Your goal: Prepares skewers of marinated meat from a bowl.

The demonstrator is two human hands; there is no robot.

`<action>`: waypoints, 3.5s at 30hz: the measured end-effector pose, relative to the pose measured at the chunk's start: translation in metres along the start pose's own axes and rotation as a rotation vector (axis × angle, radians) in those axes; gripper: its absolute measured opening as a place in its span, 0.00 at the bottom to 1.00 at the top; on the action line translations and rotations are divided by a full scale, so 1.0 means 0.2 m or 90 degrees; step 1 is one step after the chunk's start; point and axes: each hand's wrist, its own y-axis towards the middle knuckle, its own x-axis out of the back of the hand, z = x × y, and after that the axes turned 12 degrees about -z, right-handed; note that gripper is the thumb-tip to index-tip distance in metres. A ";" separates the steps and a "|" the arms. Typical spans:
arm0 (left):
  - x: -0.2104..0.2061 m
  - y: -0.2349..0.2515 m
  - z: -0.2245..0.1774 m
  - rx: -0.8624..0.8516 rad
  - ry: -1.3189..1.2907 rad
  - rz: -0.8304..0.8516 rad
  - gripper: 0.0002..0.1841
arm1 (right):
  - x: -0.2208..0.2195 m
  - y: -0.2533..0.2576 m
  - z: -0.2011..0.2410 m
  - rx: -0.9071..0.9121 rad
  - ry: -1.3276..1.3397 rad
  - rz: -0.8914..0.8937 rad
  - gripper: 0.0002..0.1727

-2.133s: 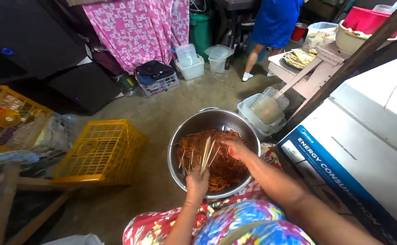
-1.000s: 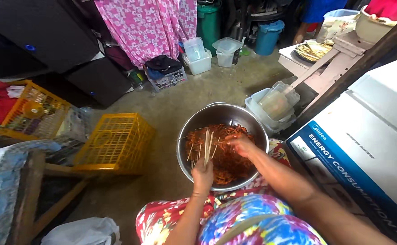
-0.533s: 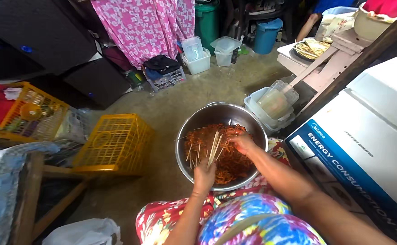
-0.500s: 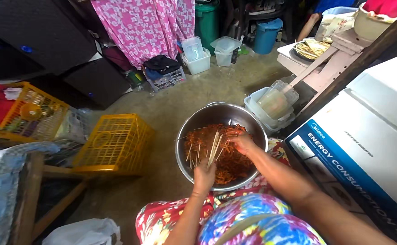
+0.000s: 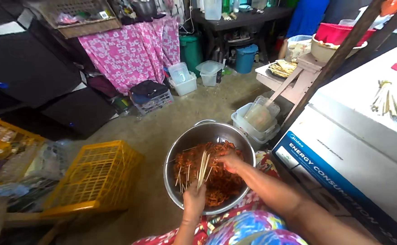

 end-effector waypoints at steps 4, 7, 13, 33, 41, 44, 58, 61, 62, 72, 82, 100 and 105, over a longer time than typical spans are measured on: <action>0.00 0.00 0.00 0.002 0.001 -0.003 0.08 | 0.00 0.00 0.00 0.018 -0.046 0.020 0.09; 0.01 0.00 0.00 0.002 0.002 -0.003 0.08 | 0.00 -0.02 0.02 -0.021 -0.056 0.040 0.09; 0.01 0.00 0.00 -0.002 0.013 -0.018 0.08 | -0.04 -0.03 -0.01 -0.063 -0.001 0.054 0.09; 0.01 0.01 -0.03 0.004 0.032 0.012 0.08 | 0.00 0.05 -0.01 0.020 0.144 -0.044 0.16; 0.01 0.00 -0.03 0.015 0.047 0.026 0.08 | 0.00 0.02 -0.01 0.042 0.078 -0.041 0.16; 0.01 -0.01 -0.03 0.015 0.055 0.024 0.09 | -0.01 0.01 -0.03 0.038 0.062 -0.040 0.16; 0.00 -0.01 -0.04 0.005 0.036 0.002 0.09 | -0.05 -0.05 -0.01 -0.084 0.092 -0.016 0.13; 0.00 -0.01 -0.03 0.000 0.029 -0.003 0.09 | -0.05 -0.05 0.00 -0.133 0.119 0.005 0.13; 0.00 0.00 -0.03 0.000 0.024 -0.002 0.09 | -0.06 -0.05 0.00 -0.136 0.119 0.010 0.13; -0.01 -0.01 0.00 0.004 -0.032 -0.112 0.10 | -0.01 -0.02 -0.03 0.027 -0.063 0.123 0.18; 0.01 -0.01 -0.02 -0.009 -0.015 0.011 0.10 | 0.01 0.06 0.00 -0.017 0.226 -0.047 0.14; 0.01 0.00 -0.03 -0.001 0.007 0.005 0.09 | -0.01 0.03 0.00 -0.004 0.119 0.002 0.11; 0.01 0.00 -0.02 0.003 0.009 0.008 0.10 | 0.00 0.02 0.00 0.039 0.036 0.025 0.07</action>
